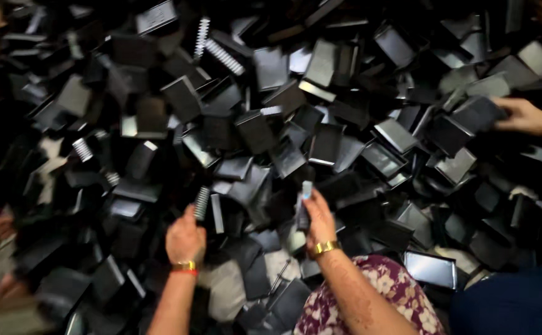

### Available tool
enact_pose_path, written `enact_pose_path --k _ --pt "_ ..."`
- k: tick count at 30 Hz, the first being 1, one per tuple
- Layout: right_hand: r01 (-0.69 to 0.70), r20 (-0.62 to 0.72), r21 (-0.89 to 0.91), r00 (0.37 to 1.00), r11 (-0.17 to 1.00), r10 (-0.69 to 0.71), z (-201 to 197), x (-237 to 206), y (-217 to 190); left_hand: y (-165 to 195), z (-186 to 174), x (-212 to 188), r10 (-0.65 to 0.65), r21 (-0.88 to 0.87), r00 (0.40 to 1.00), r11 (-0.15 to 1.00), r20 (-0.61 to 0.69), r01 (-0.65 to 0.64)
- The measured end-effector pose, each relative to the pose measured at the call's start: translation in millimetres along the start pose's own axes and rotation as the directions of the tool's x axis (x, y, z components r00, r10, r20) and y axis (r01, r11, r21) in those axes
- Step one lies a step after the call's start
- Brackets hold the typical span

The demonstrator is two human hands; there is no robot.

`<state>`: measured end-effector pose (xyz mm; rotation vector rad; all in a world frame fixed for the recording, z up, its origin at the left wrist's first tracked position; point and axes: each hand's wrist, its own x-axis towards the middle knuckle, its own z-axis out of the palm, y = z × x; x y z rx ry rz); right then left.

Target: The person sits on the floor in front of a large pile of black plastic boxes, picks up boxes one at a time, opens and closes their lids, and tosses them back onto the pile while other workers handle boxes nearby.

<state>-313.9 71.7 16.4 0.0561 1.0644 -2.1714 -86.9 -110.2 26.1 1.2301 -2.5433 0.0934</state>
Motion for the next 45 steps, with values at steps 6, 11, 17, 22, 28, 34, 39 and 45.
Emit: enact_pose_path --k 6,11,17,22,28,34,39,45 --pt "0.559 0.28 -0.764 0.738 0.323 -0.614 9 -33 -2 -44 -20 -73 -0.177 -0.07 0.982 0.982 -0.059 0.173" --pt "0.835 0.854 -0.444 0.504 0.327 -0.127 19 -87 16 -2 -58 -120 -0.078 -0.552 0.973 0.832 -0.218 -0.057" --pt "-0.177 0.646 -0.643 0.398 0.745 0.652 8 -121 40 38 -78 -134 -0.176 -0.853 0.982 0.502 0.064 0.145" --pt "-0.483 0.309 -0.353 0.748 0.801 0.588 16 -90 19 20 -44 -106 -0.324 -0.616 0.92 0.685 0.22 0.389" --pt "-0.386 0.287 -0.312 0.833 0.868 0.473 24 -81 11 55 -12 -86 -0.186 -0.096 0.929 0.969 0.321 0.227" --pt "-0.415 0.22 -0.439 0.811 0.797 0.543 27 -102 33 30 -11 -111 -0.389 -0.832 0.777 0.049 0.494 0.553" --pt "0.213 0.607 -0.585 0.754 0.783 0.249 35 -130 67 18 5 -153 -0.111 -0.952 0.946 0.011 0.303 0.306" --pt "0.412 0.678 -0.68 0.669 0.607 0.305 15 -117 81 1 31 -160 -0.067 -0.88 0.915 -0.313 0.397 0.358"
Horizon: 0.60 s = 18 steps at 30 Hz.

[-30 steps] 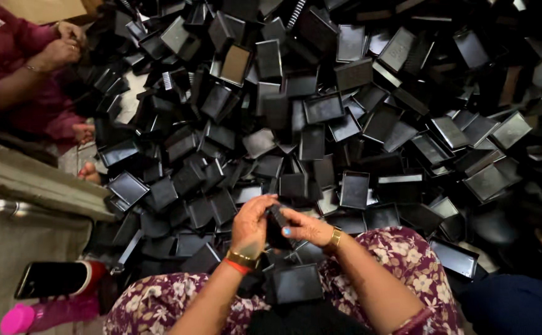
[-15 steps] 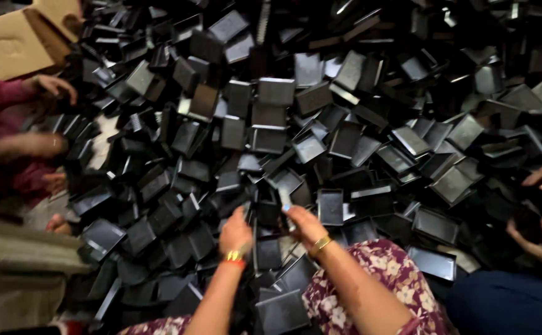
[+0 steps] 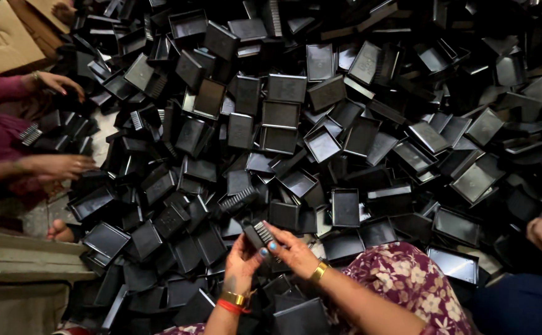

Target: The person sits on the floor in front of a large pile of black plastic boxes, picks up boxes one at a time, opens and closes their lids, and tosses them back onto the pile while other workers handle boxes nearby.

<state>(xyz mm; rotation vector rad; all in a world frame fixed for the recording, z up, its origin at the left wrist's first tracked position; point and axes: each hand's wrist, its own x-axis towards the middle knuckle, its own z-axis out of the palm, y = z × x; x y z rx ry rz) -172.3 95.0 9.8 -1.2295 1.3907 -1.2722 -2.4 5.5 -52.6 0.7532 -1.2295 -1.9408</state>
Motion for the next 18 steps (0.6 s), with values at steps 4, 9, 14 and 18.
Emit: enact_pose_path --k 4,9,14,18 --pt "0.099 -0.134 0.136 0.988 0.986 -0.08 -5 14 14 -10 -7 5 -0.102 -0.071 0.995 0.992 -0.022 0.1" --pt "0.022 -0.026 -0.099 0.999 0.995 -0.024 -2 13 26 -16 0 5 -0.181 -0.164 0.98 0.972 -0.081 0.166" --pt "0.115 0.036 -0.194 0.993 0.974 -0.11 -3 9 26 -5 7 5 -0.326 -0.38 0.922 0.895 -0.206 0.232" --pt "0.035 0.061 -0.205 0.998 0.978 -0.023 -5 8 23 -6 8 4 -0.238 -0.279 0.953 0.943 -0.187 0.181"
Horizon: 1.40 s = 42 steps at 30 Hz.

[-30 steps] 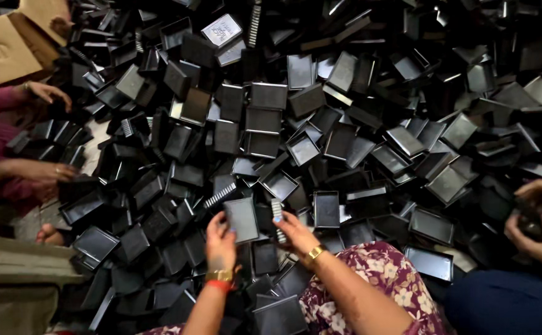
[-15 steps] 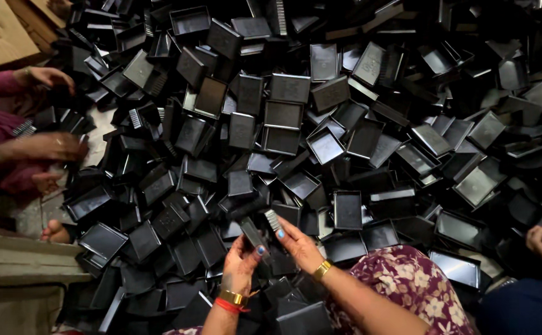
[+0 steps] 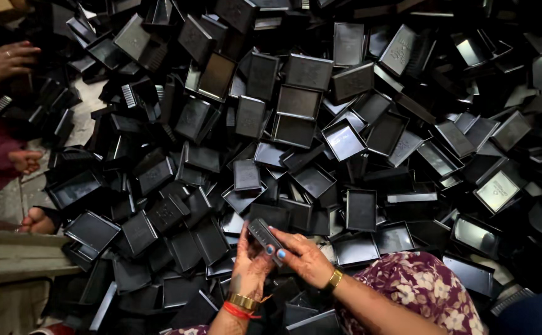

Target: The person sits on the floor in front of a large pile of black plastic boxes, picks up boxes one at a time, opens and closes their lids, and tosses them back onto the pile while other workers handle boxes nearby.

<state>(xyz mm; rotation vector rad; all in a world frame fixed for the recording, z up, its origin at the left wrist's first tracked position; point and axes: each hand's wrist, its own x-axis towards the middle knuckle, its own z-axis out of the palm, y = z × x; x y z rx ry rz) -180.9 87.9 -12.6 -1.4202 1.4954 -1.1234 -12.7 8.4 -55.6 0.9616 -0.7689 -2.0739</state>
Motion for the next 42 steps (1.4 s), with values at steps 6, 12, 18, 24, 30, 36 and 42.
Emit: enact_pose_path --k 6,12,18,24,30,36,42 --pt "-0.082 0.038 0.067 0.996 0.994 0.08 10 -9 10 4 -24 14 0.307 0.519 0.949 0.801 0.074 -0.3" --pt "-0.436 0.492 0.58 0.861 0.688 0.13 -14 5 17 22 -36 20 0.24 0.892 0.964 0.402 0.113 -0.204" --pt "-0.289 -0.511 0.231 0.777 0.929 0.369 -60 23 6 19 -6 17 0.273 0.864 0.82 -0.133 0.503 -0.485" --pt "-0.261 -0.376 -0.533 0.925 0.805 0.051 -36 16 -17 27 2 23 0.407 0.859 0.799 -0.449 0.443 -0.247" --pt "0.134 -0.115 0.038 0.985 0.99 -0.129 -21 10 -31 11 -5 26 0.279 0.788 0.927 0.499 0.249 -0.362" --pt "-0.164 -0.134 0.608 0.943 0.777 0.303 -25 21 -17 -1 -8 19 0.225 0.989 0.971 0.104 0.08 -0.106" --pt "-0.119 -0.155 0.716 0.934 0.688 0.323 -41 25 -5 7 6 23 0.164 0.987 0.984 -0.156 0.065 -0.039"
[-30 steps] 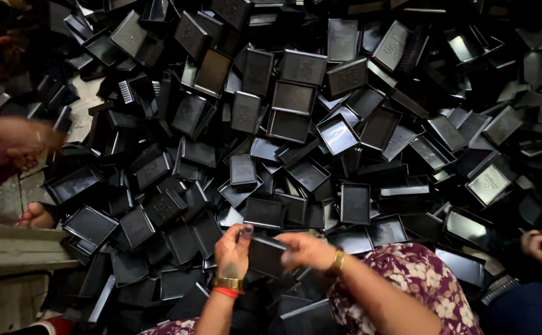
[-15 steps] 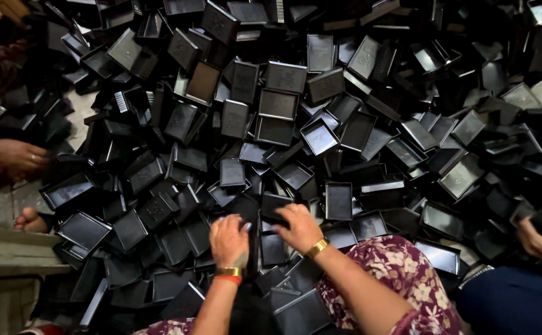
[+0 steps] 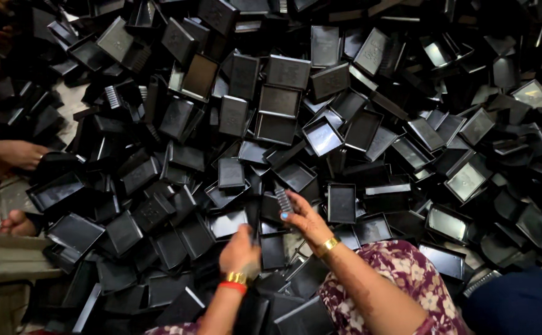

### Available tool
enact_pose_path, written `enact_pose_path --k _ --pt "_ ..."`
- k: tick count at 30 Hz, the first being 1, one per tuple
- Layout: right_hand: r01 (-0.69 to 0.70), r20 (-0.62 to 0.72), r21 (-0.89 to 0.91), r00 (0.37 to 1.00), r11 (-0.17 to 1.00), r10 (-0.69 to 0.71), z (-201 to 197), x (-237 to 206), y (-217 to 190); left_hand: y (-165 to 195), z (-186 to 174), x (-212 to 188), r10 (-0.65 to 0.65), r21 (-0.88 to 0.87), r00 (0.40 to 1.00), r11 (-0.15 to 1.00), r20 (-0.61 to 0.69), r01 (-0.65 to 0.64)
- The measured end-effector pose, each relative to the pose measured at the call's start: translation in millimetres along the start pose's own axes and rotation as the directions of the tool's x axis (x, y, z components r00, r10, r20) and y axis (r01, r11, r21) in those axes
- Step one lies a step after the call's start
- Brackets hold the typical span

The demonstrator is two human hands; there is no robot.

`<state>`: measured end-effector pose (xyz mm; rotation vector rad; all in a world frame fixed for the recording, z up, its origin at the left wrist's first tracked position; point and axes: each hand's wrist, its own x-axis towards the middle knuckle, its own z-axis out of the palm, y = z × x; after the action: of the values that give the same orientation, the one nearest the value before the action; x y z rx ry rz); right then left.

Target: The person sits on the floor in front of a large pile of black plastic boxes, picks up boxes one at a time, opens and closes their lids, and tosses them back onto the pile while other workers handle boxes nearby.

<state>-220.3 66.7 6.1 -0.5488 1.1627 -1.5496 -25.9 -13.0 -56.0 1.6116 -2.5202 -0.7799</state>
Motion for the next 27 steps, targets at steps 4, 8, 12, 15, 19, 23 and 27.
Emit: enact_pose_path --k 4,8,12,15,19,23,27 --pt "-0.191 0.017 0.213 0.981 0.958 0.192 6 -9 8 -10 -8 3 0.009 -0.97 1.0 0.241 0.009 0.006" --pt "-0.27 0.112 0.398 0.963 0.876 0.246 19 -18 24 -2 7 -9 0.122 -0.846 0.97 0.474 -0.211 -0.244" --pt "-0.142 0.058 0.489 0.99 0.861 0.131 21 -23 35 18 24 -23 0.206 -0.89 0.978 0.437 -0.04 -0.129" --pt "-0.077 -0.042 0.445 0.993 0.892 0.106 17 -22 39 23 22 -23 0.182 -0.973 0.983 0.228 0.006 -0.036" --pt "0.086 0.033 0.033 0.996 0.996 -0.087 18 -21 41 12 6 -14 0.076 -0.975 0.994 -0.199 0.084 0.098" --pt "0.237 0.251 -0.4 0.957 0.885 -0.143 23 -26 39 6 7 -10 0.061 -0.938 0.998 -0.344 0.028 0.047" --pt "0.426 0.402 -0.655 0.896 0.625 -0.189 23 -37 30 -1 20 -8 -0.094 -0.929 0.983 -0.352 0.156 0.113"
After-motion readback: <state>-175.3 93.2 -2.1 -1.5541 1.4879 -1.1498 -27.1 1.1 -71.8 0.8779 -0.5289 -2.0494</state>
